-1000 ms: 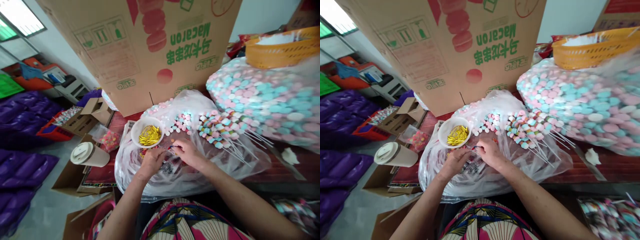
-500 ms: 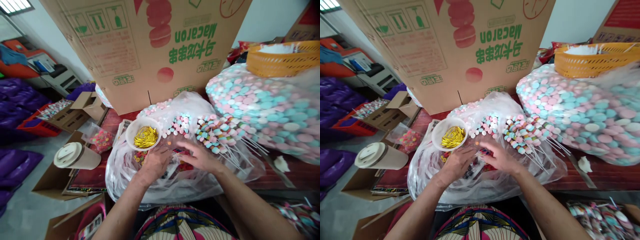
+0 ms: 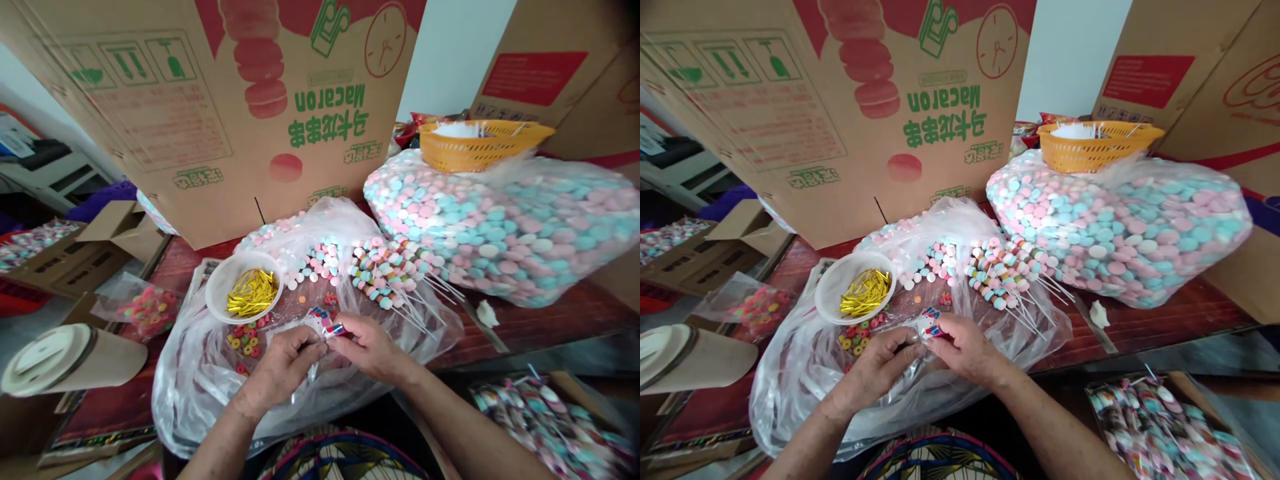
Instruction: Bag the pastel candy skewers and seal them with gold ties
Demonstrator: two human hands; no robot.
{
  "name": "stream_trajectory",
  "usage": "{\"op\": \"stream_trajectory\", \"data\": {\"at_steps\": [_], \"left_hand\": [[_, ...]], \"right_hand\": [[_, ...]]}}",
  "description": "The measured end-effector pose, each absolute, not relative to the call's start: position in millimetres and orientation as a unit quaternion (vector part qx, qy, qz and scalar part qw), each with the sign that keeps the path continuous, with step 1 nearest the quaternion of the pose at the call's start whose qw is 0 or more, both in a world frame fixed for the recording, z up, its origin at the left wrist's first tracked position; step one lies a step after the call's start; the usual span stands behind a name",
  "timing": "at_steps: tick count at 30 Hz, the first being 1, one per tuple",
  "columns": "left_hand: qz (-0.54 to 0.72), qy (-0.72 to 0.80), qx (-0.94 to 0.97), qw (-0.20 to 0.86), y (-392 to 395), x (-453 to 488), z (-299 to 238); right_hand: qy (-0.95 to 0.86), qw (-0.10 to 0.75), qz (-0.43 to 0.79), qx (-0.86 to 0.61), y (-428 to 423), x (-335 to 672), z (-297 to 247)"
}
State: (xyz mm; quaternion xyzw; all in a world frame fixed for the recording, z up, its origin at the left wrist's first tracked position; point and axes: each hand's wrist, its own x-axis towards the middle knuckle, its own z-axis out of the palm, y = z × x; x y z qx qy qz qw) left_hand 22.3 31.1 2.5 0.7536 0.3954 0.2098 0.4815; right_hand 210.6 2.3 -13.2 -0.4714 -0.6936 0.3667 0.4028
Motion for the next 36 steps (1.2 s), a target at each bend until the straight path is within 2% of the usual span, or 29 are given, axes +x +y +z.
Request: {"op": "stream_trajectory", "data": {"at_steps": [5, 8, 12, 13, 15, 18, 22, 26, 28, 36], "left_hand": [[0.247, 0.435, 0.733, 0.462, 27.9, 24.6, -7.8], [0.252, 0.411, 0.765, 0.426, 25.5, 24.1, -16.9], [0.311, 0.369, 0.823, 0.300, 31.4, 14.9, -23.5], [0.325, 0.362, 0.825, 0.288, 33.8, 12.5, -24.9], [0.349, 0.347, 0.823, 0.283, 38.7, 8.6, -28.0], [0.406, 0.321, 0.818, 0.251, 43.6, 3.4, -31.0], [0.418, 0.292, 0.837, 0.198, 45.6, -8.0, -23.4], [0.377, 0.293, 0.858, 0.187, 46.2, -16.5, -7.3], [0.374, 0.284, 0.864, 0.180, 46.1, -17.0, -1.3], [0.386, 0.282, 0.860, 0.178, 40.5, -20.2, 4.5]], "right_hand": [[-0.699, 0.441, 0.235, -0.512, 0.0, 192.7, -28.8], [-0.682, 0.390, 0.175, -0.594, 3.5, 199.6, -33.2], [-0.611, 0.342, 0.067, -0.711, 18.4, 271.5, -20.9], [-0.593, 0.320, 0.030, -0.738, 22.5, 295.5, -18.7], [-0.547, 0.135, -0.088, -0.821, 29.1, 338.3, -19.7], [-0.549, 0.072, -0.087, -0.828, 32.4, 373.7, -31.7], [-0.577, 0.108, -0.075, -0.806, 19.8, 375.4, -37.3], [-0.707, 0.277, -0.093, -0.644, -5.5, 347.9, -15.5], [-0.769, 0.323, -0.111, -0.540, -15.0, 327.5, -0.9], [-0.844, 0.281, -0.158, -0.429, -23.1, 306.9, 11.1]]}}
